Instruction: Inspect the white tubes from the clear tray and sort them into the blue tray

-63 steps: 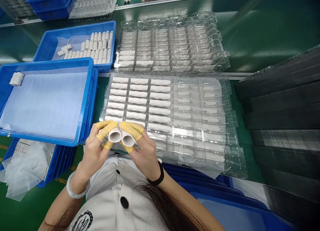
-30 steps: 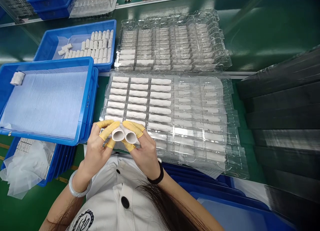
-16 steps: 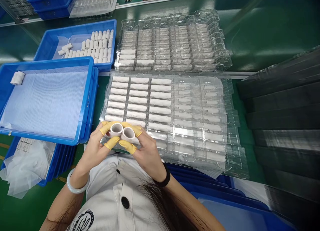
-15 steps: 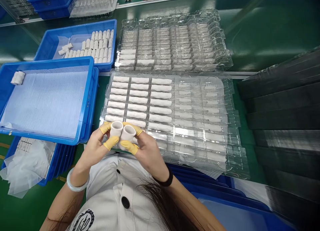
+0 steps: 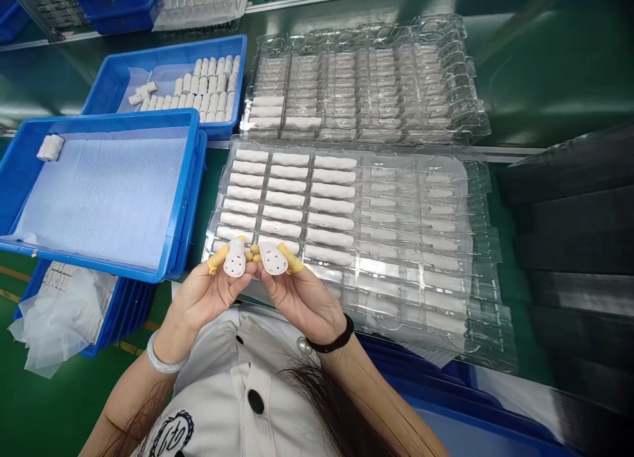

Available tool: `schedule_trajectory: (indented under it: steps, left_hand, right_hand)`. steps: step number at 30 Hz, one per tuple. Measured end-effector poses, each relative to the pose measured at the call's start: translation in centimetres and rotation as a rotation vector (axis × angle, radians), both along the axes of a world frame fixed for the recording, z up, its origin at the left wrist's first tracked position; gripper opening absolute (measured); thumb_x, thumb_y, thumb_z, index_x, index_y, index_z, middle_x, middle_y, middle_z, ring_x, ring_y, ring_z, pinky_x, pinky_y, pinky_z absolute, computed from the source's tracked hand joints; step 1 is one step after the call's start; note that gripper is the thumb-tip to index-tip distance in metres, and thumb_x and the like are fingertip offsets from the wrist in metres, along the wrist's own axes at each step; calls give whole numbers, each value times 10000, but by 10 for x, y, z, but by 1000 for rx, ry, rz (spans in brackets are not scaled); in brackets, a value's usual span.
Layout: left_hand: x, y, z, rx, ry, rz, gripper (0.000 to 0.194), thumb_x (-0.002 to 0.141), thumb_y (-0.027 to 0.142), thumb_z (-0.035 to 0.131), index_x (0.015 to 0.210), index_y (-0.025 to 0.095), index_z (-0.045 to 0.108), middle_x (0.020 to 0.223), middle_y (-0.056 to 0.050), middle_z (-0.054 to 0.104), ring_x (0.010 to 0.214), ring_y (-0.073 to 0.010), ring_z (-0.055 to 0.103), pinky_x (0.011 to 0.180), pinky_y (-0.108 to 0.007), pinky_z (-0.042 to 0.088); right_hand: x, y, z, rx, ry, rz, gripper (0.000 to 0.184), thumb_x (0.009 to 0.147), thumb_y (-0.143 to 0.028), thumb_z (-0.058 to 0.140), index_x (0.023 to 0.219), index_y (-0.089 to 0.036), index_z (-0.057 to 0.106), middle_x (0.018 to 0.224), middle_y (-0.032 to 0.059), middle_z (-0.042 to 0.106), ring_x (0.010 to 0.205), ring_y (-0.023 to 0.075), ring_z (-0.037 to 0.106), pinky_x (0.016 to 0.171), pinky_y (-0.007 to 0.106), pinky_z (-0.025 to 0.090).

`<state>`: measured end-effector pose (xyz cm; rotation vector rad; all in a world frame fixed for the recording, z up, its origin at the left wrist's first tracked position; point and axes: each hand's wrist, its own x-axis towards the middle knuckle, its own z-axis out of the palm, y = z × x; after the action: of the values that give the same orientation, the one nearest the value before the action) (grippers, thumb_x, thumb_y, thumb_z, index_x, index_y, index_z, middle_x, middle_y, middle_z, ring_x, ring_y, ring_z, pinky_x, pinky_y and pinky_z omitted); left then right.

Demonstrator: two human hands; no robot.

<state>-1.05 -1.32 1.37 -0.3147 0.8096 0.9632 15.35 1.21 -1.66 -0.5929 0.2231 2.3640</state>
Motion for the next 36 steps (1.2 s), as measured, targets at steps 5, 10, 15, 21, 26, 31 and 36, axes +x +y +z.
schedule_trajectory:
  steps: [5,10,15,21,26,31,36]
  left_hand:
    - [6,2,8,-32,41,60,448,1039,237,251,1409,43,415,828,-112,757,701,-171,754,659,-219,599]
    - [8,2,9,-36,53,90,442,1040,224,256,1413,47,411,855,-112,761,722,-162,754,709,-225,597]
    - [8,2,9,-41,87,83,449,1040,220,254,1434,56,396,881,-116,764,734,-157,750,733,-239,598]
    - [8,2,8,-21,112,71,465,1043,218,246,1461,61,376,903,-119,764,760,-147,747,756,-228,593]
    - [8,1,7,-29,113,83,464,1043,224,252,1460,62,376,919,-119,763,761,-143,746,769,-227,590]
    - [11,2,10,-58,136,98,416,1040,221,272,1358,50,478,885,-120,758,732,-142,743,714,-210,593]
    - [13,2,11,-41,176,98,352,1025,193,294,1199,77,577,882,-107,747,730,-138,734,693,-212,592]
  right_hand:
    - [-1,0,0,-72,-15,-25,179,1003,-177,451,1050,-66,584,955,115,762,791,142,758,689,185,641]
    - [-2,0,-2,-104,-1,-28,137,976,-168,514,1062,-83,580,976,100,758,797,133,754,720,193,643]
    - [-3,0,-3,-86,-20,-21,117,957,-192,561,976,-97,627,952,81,765,785,119,749,711,172,640]
    - [-2,0,-4,-53,2,-22,108,909,-183,641,945,-82,656,891,73,766,754,115,746,683,153,635]
    - [-2,0,-1,-98,-7,-26,186,983,-219,518,966,-86,646,871,64,769,741,112,746,660,164,638]
    - [-3,-1,0,-108,-4,-26,190,989,-218,505,973,-77,632,883,76,765,748,114,745,663,168,639]
    - [-3,0,0,-77,3,-25,154,968,-215,549,956,-84,627,877,75,757,749,109,736,669,159,629]
